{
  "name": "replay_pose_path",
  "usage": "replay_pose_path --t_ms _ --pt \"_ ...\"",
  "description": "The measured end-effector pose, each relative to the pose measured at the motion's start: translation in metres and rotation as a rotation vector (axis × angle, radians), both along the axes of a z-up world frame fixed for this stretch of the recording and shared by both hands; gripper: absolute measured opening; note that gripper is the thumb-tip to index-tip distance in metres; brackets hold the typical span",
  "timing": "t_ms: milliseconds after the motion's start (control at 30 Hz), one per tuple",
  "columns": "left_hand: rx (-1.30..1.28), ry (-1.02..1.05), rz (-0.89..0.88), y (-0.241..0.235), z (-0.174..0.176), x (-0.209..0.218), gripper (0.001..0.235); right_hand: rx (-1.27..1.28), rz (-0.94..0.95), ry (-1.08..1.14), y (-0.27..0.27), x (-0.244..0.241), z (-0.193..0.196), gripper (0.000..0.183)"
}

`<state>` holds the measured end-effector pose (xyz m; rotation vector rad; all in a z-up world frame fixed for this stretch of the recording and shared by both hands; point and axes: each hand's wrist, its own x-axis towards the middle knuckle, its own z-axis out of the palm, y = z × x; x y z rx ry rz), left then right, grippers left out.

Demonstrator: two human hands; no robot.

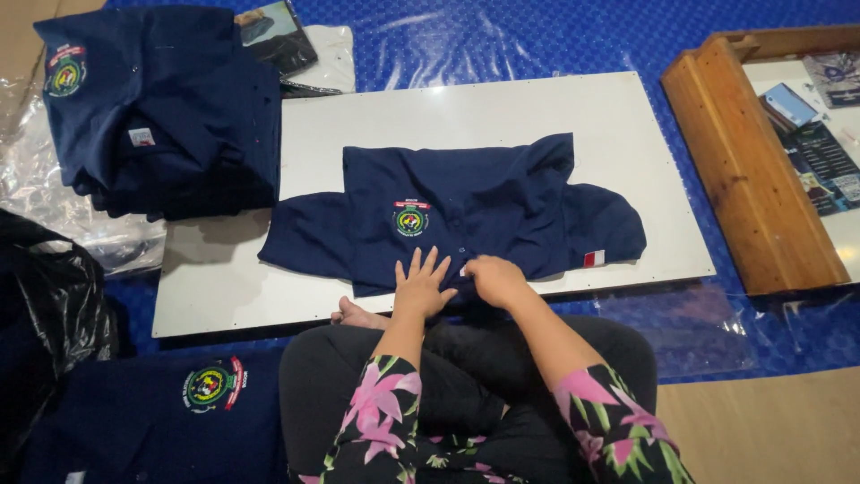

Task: The person folds a navy blue polo shirt on a white board, buttons the front placket, smooths the fabric, and folds the sleeves and body into a compact rectangle.

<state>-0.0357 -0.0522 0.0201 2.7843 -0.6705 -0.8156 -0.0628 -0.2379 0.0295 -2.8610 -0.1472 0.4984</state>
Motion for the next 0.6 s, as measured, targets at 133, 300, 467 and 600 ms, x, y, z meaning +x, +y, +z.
replay_pose_path --t_ms 133,300,467,600 --pt "-0.011 -0.038 0.013 -0.001 -0.013 0.001 0.074 -0.039 -0.016 0.119 -0.002 0.002 -0.029 0.032" --pt "-0.271 -0.121 0.211 -0.002 -0.051 0.007 0.056 0.114 -0.263 -0.068 -0.025 0.017 -0.033 0.028" --pt "-0.500 -0.657 0.766 0.023 -0.078 0.025 0.034 0.214 -0.577 -0.493 -0.087 0.032 -0.064 0.032" --pt "-0.637 -0.324 1.658 0.062 -0.106 0.056 0.050 0.374 -1.377 -0.554 -0.161 0.033 -0.099 0.052"
